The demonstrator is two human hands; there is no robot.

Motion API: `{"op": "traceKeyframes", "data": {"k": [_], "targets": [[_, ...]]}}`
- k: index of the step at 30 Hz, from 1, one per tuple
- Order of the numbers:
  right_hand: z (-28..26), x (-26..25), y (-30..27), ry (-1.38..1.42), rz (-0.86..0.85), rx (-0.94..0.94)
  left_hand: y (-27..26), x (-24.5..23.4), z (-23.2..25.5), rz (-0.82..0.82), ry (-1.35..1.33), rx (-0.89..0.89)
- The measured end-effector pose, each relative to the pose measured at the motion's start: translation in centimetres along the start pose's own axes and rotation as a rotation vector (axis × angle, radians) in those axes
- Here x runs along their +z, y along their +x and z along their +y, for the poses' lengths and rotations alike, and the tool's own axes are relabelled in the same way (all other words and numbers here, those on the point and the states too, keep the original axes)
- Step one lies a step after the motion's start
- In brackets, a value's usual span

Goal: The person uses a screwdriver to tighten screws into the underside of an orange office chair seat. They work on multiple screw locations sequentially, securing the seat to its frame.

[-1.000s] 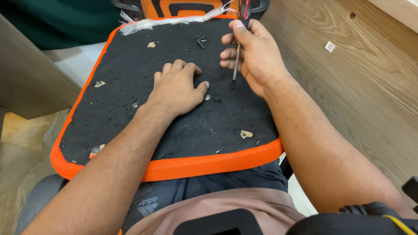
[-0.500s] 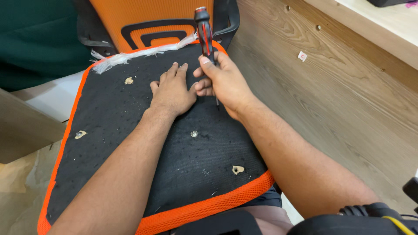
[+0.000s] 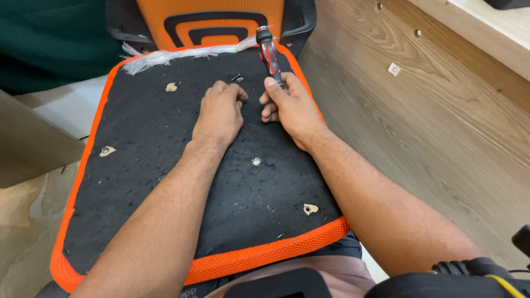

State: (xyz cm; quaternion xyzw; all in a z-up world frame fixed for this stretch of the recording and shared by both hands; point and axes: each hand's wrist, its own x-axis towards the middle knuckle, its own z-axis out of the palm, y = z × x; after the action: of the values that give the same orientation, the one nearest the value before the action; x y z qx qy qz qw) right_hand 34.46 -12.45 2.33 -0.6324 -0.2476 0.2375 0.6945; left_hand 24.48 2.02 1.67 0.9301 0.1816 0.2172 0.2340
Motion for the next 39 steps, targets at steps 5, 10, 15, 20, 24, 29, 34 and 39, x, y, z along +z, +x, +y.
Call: {"op": "traceKeyframes", "data": {"k": [5, 10, 15, 20, 24, 29, 34, 39], "targets": [[0.1, 0.0, -0.1, -0.021, -0.046, -0.017, -2.1, -0.6, -0.4, 0.074, -0.056, 0.048], [-0.2, 0.2, -1.3, -0.139, -0.094, -0.075, -3.8, -1.5, -0.8, -0.011, 0.08, 0.054], [-1.7, 0.9, -3.8, -0.162, -0.116, -0.093, -6.3, -2.9, 0.2, 0.005, 0.074, 0.084], [-3.5, 2.1, -5.6, -0.04, -0.082, -0.1, -8.0, -4.1, 1.9, -0.018, -0.082, 0.117], [-4.2, 3.0, -6.7, -0.004, -0.091, -0.201, -9.5, -4.5, 3.4, -0.012, -0.116, 0.241], [-3.3, 2.1, -7.3, -0.007, -0.066, -0.27, -11.4, -4.9, 4.4, -0.05, 0.031, 0.366], [-1.7, 0.5, -7.4, 0.048, -0.02, -0.191, -11.5, -4.6, 4.6, -0.073, 0.019, 0.44], [-1.3, 0.8, -7.7, -0.029, -0.012, -0.2, -11.2, -4.1, 4.0, -0.096, -0.079, 0.431]]}}
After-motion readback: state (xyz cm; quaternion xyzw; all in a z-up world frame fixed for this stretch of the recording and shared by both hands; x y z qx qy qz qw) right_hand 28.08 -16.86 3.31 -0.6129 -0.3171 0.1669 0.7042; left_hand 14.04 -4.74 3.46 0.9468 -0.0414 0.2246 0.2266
